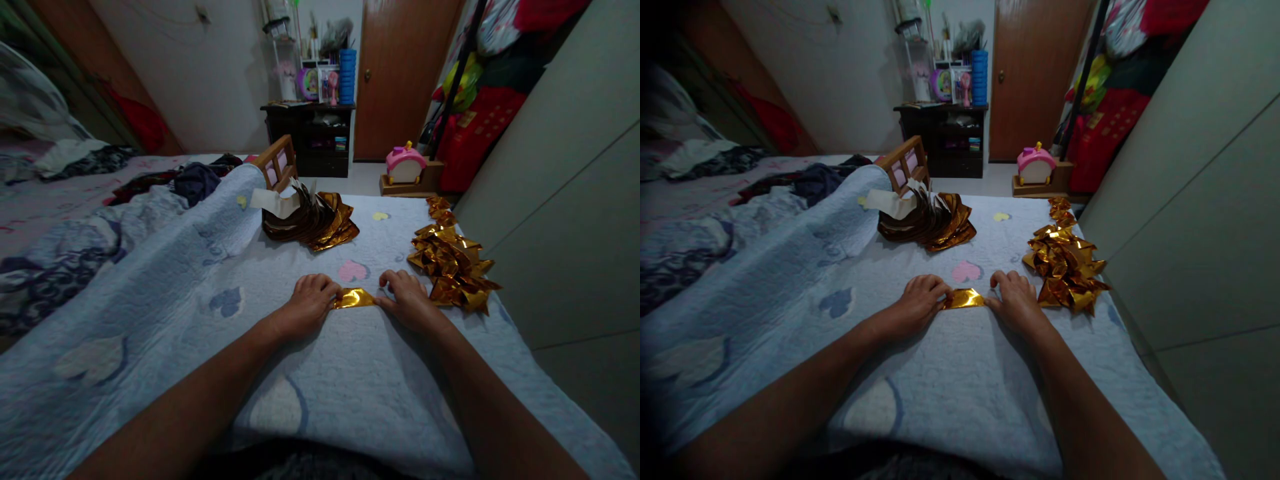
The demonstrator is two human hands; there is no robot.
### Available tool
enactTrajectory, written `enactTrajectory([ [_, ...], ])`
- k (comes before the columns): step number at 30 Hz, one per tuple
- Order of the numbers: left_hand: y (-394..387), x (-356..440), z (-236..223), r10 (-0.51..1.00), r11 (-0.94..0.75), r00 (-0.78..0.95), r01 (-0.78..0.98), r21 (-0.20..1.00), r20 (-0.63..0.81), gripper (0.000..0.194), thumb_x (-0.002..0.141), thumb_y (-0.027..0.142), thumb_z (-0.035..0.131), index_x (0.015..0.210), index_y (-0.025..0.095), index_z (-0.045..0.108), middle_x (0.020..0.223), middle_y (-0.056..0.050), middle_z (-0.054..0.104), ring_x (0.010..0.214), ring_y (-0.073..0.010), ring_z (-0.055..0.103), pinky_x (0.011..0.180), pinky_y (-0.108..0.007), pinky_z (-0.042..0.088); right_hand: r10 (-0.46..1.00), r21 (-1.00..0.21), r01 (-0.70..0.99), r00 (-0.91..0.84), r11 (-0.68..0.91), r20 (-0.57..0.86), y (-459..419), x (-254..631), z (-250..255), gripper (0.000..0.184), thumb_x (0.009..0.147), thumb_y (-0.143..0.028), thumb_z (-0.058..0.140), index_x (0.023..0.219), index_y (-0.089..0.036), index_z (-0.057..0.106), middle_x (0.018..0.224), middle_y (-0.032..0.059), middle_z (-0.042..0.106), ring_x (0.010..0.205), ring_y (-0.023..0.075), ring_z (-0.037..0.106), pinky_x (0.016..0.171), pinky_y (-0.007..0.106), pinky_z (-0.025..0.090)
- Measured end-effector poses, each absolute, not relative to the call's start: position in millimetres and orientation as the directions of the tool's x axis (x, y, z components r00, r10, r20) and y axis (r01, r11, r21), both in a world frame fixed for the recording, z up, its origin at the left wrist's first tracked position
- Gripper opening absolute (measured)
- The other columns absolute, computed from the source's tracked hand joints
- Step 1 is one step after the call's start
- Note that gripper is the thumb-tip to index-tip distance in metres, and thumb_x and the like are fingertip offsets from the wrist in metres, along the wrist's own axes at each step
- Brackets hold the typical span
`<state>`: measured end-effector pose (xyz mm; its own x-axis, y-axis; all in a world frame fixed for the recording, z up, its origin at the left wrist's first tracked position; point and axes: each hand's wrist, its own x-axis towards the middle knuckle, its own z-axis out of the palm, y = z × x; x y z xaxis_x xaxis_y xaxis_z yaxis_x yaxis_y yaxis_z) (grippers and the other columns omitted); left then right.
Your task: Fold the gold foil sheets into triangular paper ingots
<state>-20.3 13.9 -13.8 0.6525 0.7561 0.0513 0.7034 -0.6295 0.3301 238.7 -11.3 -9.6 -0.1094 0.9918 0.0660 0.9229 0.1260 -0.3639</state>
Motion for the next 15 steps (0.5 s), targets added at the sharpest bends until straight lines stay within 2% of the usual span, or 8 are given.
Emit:
enactTrajectory([
  [7,15.3,-21.8,-6.0,0.747,-0.623,0.664,0.691,0.366,0.017,0.030,0.092,0.012,0.048,0.115,0.028,0.060,0.117,-0.005,0.055,0.113,-0.0253,0.046,0.104,-0.044,0.033,0.986,-0.398,0.902,-0.147,0.168,0.084,-11.6,241.3,-6.4,0.011,0.086,-0.023,0.063,0.096,-0.024,0.060,0.098,0.0074,0.061,0.094,0.0273,0.054,0.078,0.038,0.037],
  [10,16.9,-23.2,-0.8,0.731,-0.630,0.682,0.661,0.408,0.023,0.030,0.093,0.012,0.046,0.114,0.027,0.061,0.115,-0.005,0.056,0.113,-0.0248,0.046,0.104,-0.044,0.034,0.967,-0.441,0.861,-0.215,0.254,0.138,-12.7,235.0,-2.4,0.008,0.084,-0.016,0.059,0.090,-0.022,0.059,0.097,0.0070,0.060,0.094,0.0252,0.053,0.082,0.037,0.039],
  [13,17.9,-24.7,1.8,0.702,-0.656,0.710,0.615,0.437,0.056,0.020,0.094,0.027,0.054,0.113,0.025,0.062,0.114,-0.006,0.056,0.112,-0.0265,0.047,0.103,-0.045,0.035,0.922,-0.501,0.774,-0.332,0.387,0.199,-14.7,224.0,0.2,0.014,0.081,-0.013,0.058,0.093,-0.021,0.059,0.101,0.0072,0.059,0.096,0.0235,0.052,0.085,0.035,0.041],
  [15,17.8,-25.1,1.6,0.691,-0.670,0.718,0.594,0.445,0.081,0.027,0.089,0.039,0.064,0.110,0.023,0.062,0.113,-0.007,0.056,0.111,-0.0280,0.047,0.102,-0.046,0.036,0.900,-0.496,0.752,-0.379,0.435,0.214,-15.5,217.3,-1.1,0.021,0.078,-0.013,0.060,0.097,-0.020,0.059,0.101,0.0079,0.059,0.095,0.0240,0.052,0.084,0.036,0.042],
])
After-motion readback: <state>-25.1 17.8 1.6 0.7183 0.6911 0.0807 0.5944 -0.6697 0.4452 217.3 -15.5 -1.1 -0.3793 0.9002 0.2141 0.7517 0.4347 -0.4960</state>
